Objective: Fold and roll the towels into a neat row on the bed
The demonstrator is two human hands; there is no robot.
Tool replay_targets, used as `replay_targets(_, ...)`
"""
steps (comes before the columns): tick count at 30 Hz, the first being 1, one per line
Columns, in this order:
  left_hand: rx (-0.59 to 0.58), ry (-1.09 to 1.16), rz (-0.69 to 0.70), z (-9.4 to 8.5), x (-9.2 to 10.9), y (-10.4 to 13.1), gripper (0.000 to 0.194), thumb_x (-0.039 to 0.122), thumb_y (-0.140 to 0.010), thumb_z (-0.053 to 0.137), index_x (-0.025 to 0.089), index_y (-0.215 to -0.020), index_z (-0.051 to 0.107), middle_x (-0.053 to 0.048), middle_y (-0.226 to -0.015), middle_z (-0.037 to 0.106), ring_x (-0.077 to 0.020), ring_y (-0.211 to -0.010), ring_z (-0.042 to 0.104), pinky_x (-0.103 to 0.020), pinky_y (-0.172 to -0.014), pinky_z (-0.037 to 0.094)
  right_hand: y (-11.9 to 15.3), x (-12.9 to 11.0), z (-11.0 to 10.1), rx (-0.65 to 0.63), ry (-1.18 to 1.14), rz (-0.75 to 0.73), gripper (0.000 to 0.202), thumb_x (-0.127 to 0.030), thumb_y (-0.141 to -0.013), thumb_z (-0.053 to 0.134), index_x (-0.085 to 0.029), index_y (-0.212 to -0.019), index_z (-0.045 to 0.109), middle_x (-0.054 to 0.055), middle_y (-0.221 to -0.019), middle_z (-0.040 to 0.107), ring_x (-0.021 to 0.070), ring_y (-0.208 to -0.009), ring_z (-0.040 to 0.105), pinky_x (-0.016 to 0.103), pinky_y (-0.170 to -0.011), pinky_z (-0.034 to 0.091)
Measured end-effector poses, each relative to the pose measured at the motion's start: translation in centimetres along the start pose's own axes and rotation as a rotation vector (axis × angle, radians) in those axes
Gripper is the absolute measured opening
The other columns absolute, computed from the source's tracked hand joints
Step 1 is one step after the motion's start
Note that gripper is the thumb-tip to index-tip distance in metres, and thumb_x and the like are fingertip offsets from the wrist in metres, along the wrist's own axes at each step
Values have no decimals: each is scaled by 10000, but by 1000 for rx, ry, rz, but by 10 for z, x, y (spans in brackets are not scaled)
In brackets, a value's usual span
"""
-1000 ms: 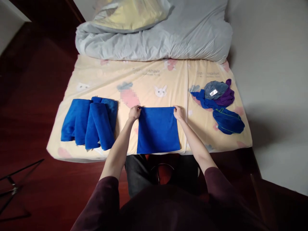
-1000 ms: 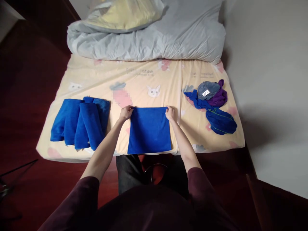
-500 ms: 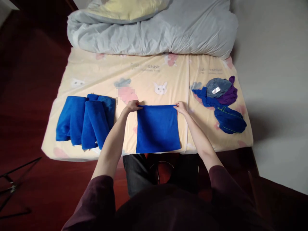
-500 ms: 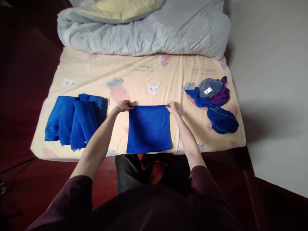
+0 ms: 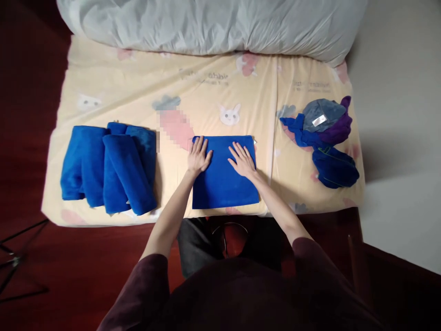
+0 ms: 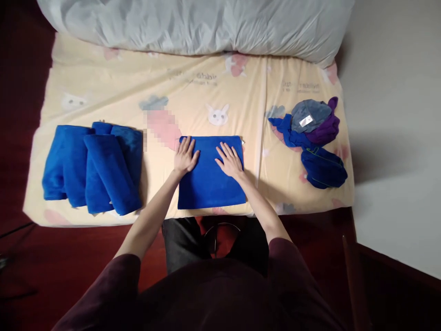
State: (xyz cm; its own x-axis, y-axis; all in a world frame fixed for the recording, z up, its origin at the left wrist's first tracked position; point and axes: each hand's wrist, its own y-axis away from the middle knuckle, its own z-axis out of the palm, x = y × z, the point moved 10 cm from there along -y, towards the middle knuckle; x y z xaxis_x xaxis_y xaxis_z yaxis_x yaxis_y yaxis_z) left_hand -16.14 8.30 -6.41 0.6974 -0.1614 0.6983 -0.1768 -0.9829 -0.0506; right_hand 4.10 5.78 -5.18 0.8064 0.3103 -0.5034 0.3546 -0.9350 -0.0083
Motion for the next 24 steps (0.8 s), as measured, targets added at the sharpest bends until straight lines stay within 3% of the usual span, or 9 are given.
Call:
replay_targets(2, 31, -8, -38, -10, -15, -5, 763, 574, -1010, 479, 145, -1637, 400, -128, -1740, 289, -316, -1647, 134, -527, -1348, 38, -5, 22, -9, 31, -5, 62, 623, -411, -1093, 406, -172, -1665, 346, 85, -1754, 273, 255, -1655, 157, 519, -1371, 68)
replay_targets(4, 72, -36, -45, -18, -17, -10, 782, 564, -1017, 463, 107, -1645, 373, -153, -1738, 281, -318, -1651, 115, -534, -1347, -6, -14, 36, -18, 73, 9, 136, 630, -388, -1095, 391, -123, -1663, 337, 122, -1750, 268, 276, -1656, 152, 552, -1365, 39)
replay_targets(7, 122, -101, -6, -15, 9, 2, 784, 537, -1038, 418, 51, -1649, 337, -181, -1744, 238, -314, -1656, 64, -541, -1345, -36, -10, 16, -16, 100, 67, 159, 634, -355, -1091, 396, -79, -1658, 328, 151, -1757, 223, 309, -1662, 96, 610, -1347, 6)
replay_targets(10, 55, -161, 75, 15, 48, 51, 761, 508, -1056, 367, 36, -1651, 319, -179, -1746, 221, -304, -1656, 56, -547, -1350, 15, 31, -42, 11, 34, 105, -7, 608, -336, -1097, 388, -101, -1656, 345, 118, -1769, 181, 282, -1666, 67, 578, -1356, 26)
replay_targets(12, 13, -199, 84, 32, 60, 98, 717, 462, -1073, 306, 49, -1659, 309, -171, -1740, 243, -284, -1652, 112, -528, -1353, 60, 71, -67, 31, -38, 90, -100, 568, -297, -1101, 359, -183, -1657, 370, 61, -1765, 219, 231, -1659, 136, 519, -1369, 71)
replay_targets(15, 62, -250, 6, 31, 51, 160, 710, 448, -1080, 291, 56, -1672, 282, -168, -1741, 238, -276, -1647, 149, -508, -1353, 83, 119, -44, 26, 61, 73, 86, 563, -315, -1109, 329, -207, -1660, 371, 65, -1756, 249, 240, -1653, 173, 536, -1362, 105)
replay_targets(19, 121, -258, -107, 9, 24, 207, 727, 451, -1068, 324, 59, -1678, 263, -191, -1736, 239, -294, -1642, 167, -528, -1347, 98, 154, 5, 1, 169, 58, 275, 575, -344, -1113, 302, -162, -1653, 378, 114, -1757, 229, 269, -1658, 143, 574, -1345, 108)
replay_targets(22, 147, -255, -184, -1, 11, 239, 739, 445, -1057, 345, 54, -1677, 256, -207, -1729, 253, -317, -1638, 174, -551, -1341, 112, 190, 17, -8, 217, 48, 315, 569, -320, -1093, 339, -152, -1631, 417, 138, -1752, 240, 284, -1658, 138, 594, -1335, 107)
replay_targets(24, 167, -258, -221, -1, 8, 269, 739, 433, -1052, 346, 47, -1676, 254, -212, -1727, 254, -330, -1638, 167, -568, -1335, 126, 234, 15, -7, 278, 27, 335, 562, -279, -1073, 348, -148, -1611, 446, 150, -1741, 274, 287, -1655, 151, 608, -1330, 113)
